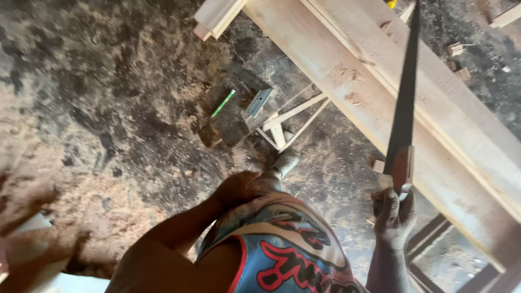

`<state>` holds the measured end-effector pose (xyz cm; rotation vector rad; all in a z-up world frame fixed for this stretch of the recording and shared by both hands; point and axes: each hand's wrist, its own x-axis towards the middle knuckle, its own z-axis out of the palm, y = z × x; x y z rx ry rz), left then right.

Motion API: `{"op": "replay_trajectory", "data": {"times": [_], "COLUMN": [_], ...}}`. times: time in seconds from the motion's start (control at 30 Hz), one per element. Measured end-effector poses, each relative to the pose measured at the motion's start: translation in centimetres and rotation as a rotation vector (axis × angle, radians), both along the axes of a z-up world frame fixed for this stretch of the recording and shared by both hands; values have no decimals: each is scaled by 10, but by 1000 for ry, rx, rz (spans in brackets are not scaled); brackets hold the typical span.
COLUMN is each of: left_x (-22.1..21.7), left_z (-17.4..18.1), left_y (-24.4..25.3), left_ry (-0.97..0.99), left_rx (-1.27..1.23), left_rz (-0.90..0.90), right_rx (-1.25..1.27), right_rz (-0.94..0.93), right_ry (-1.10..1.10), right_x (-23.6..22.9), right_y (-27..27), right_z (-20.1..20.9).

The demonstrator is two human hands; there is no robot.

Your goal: The person uses a hand saw to cut a long wooden plank resting on a workbench. After completing the cut, the person uses a hammer to tap the separated piece of wood to ensure it is fully detached from the main plank.

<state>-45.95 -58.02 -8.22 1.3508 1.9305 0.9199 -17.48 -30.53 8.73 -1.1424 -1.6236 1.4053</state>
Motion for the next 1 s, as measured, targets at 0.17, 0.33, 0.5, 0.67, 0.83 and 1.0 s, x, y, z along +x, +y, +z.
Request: {"op": "replay_trajectory", "data": {"times": [0.17, 0.33, 0.5, 0.67, 0.83, 1.0], "left_x": [-33, -80, -139, -226, -352, -431], "left_z": [-3, -8, -50, -94, -121, -96], "left_y": [-78, -114, -177, -254, -307, -295], "left_ry": [48, 51, 135, 143, 128, -5], "left_rx": [-156, -131, -84, -155, -232, -290], "left_rz": [15, 100, 269, 372, 319, 267], "right_rx": [2, -54, -65, 39, -99, -87], "right_rz": [20, -61, -161, -169, -344, -335], "right_ry": [-9, -70, -241, -88, 54, 39], "right_x": [3, 17, -22, -139, -270, -335], "right_y": [-64, -99, -125, -157, -200, -223], "right_z": [-22, -34, -36, -35, -43, -31]}}
